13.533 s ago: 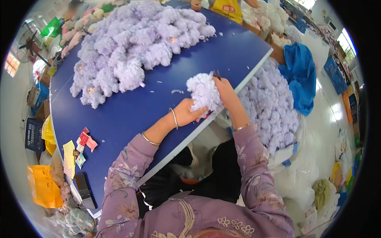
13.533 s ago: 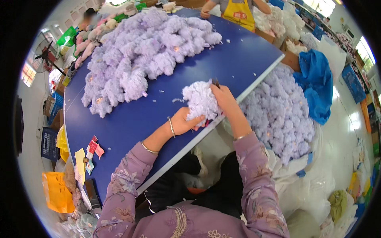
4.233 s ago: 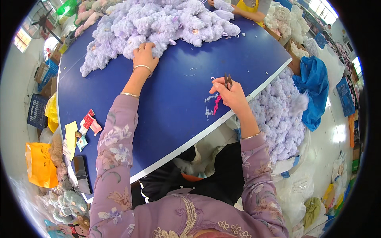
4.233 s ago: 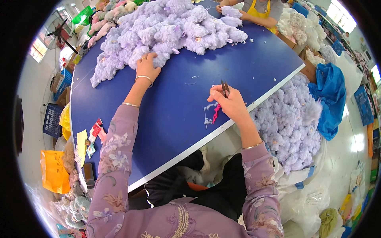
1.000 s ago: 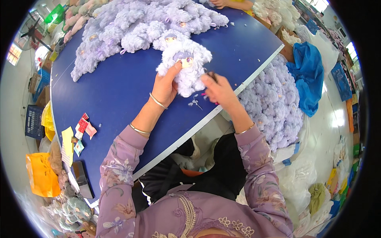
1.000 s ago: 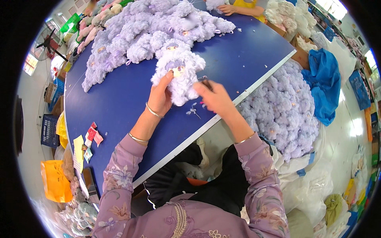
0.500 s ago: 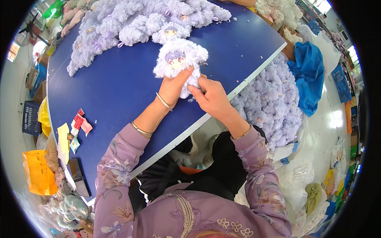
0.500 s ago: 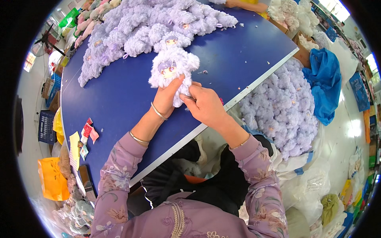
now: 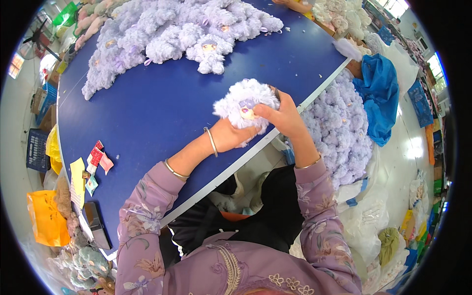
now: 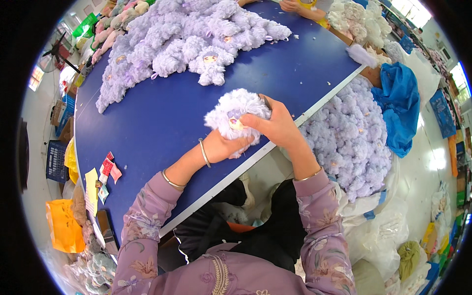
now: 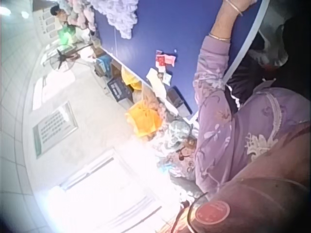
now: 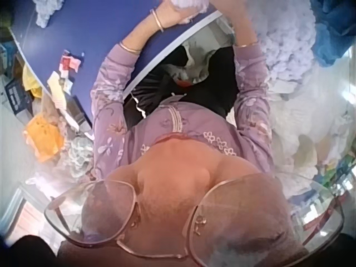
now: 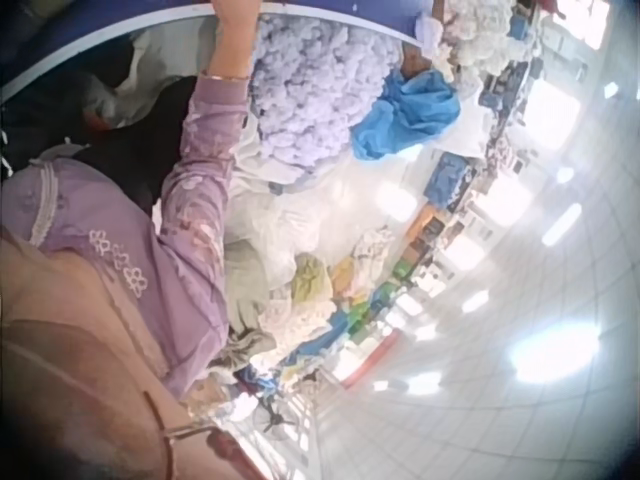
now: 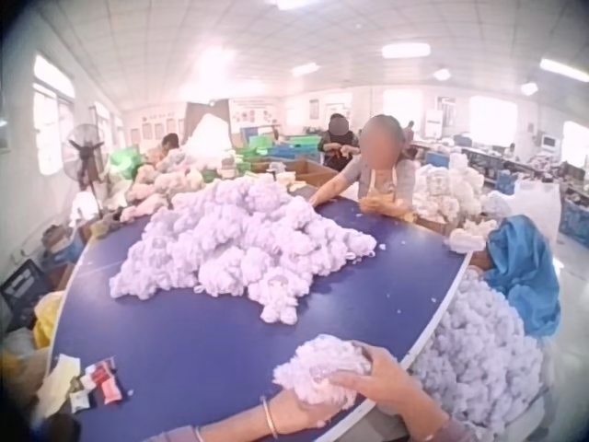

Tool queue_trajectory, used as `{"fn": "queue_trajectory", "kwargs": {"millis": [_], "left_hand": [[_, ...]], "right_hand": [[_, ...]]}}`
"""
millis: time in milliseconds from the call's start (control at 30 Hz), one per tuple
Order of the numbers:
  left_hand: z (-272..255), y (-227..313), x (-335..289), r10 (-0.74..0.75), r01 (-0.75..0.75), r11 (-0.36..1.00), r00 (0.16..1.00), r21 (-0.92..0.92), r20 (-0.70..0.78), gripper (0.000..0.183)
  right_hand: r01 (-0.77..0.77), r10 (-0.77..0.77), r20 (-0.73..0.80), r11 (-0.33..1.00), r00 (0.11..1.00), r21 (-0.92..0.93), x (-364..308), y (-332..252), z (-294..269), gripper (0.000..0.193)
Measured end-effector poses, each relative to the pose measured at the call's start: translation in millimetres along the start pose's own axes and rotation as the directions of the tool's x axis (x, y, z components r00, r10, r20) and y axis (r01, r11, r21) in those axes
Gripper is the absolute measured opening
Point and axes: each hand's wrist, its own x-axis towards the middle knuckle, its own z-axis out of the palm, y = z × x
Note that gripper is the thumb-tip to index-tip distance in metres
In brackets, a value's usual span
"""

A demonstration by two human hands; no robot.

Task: The person trims the fur on small purple stuffed animals using scissors. They pick up each toy, snip loose threads and uneven fur, then place the finished items on the table. Another person works across the table doing the same task.

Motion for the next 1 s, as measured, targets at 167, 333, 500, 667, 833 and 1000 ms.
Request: {"fn": "queue_trajectory", "kwargs": {"millis": [167, 333, 500, 667, 833, 1000], "left_hand": [[5, -10, 1, 0.310, -0.301, 0.922, 0.951, 0.243, 0.003, 0.029], [-19, -7, 9, 0.226, -0.230, 0.970, 0.973, 0.082, 0.051, 0.055], [-80, 0, 49, 0.558, -0.100, 0.767, 0.592, 0.634, -0.581, 0.041], [-112, -15, 82, 0.519, 0.228, 0.496, 0.695, 0.837, -0.497, 0.036], [-92, -16, 73, 0.463, 0.107, 0.664, 0.719, 0.740, -0.519, 0.026], [-21, -28, 45, 0.666, -0.245, 0.664, 0.624, 0.707, -0.409, 0.020]], "right_hand": [[-0.126, 0.116, 0.099, 0.987, 0.988, 0.100, -2, 0, -4, 0.045], [0.215, -0.075, -0.356, 0.903, 0.931, 0.371, 4, 29, -51, 0.043], [0.328, -0.219, -0.245, 0.582, 0.944, 0.744, 3, -3, -89, 0.068], [-0.123, 0.120, -0.290, 0.992, 0.950, 0.007, 15, 19, -29, 0.034], [-0.274, 0.258, -0.225, 0.961, 0.939, -0.043, 22, 26, -11, 0.028], [-0.195, 0.186, -0.204, 0.980, 0.961, -0.029, 20, 34, 16, 0.042]]}}
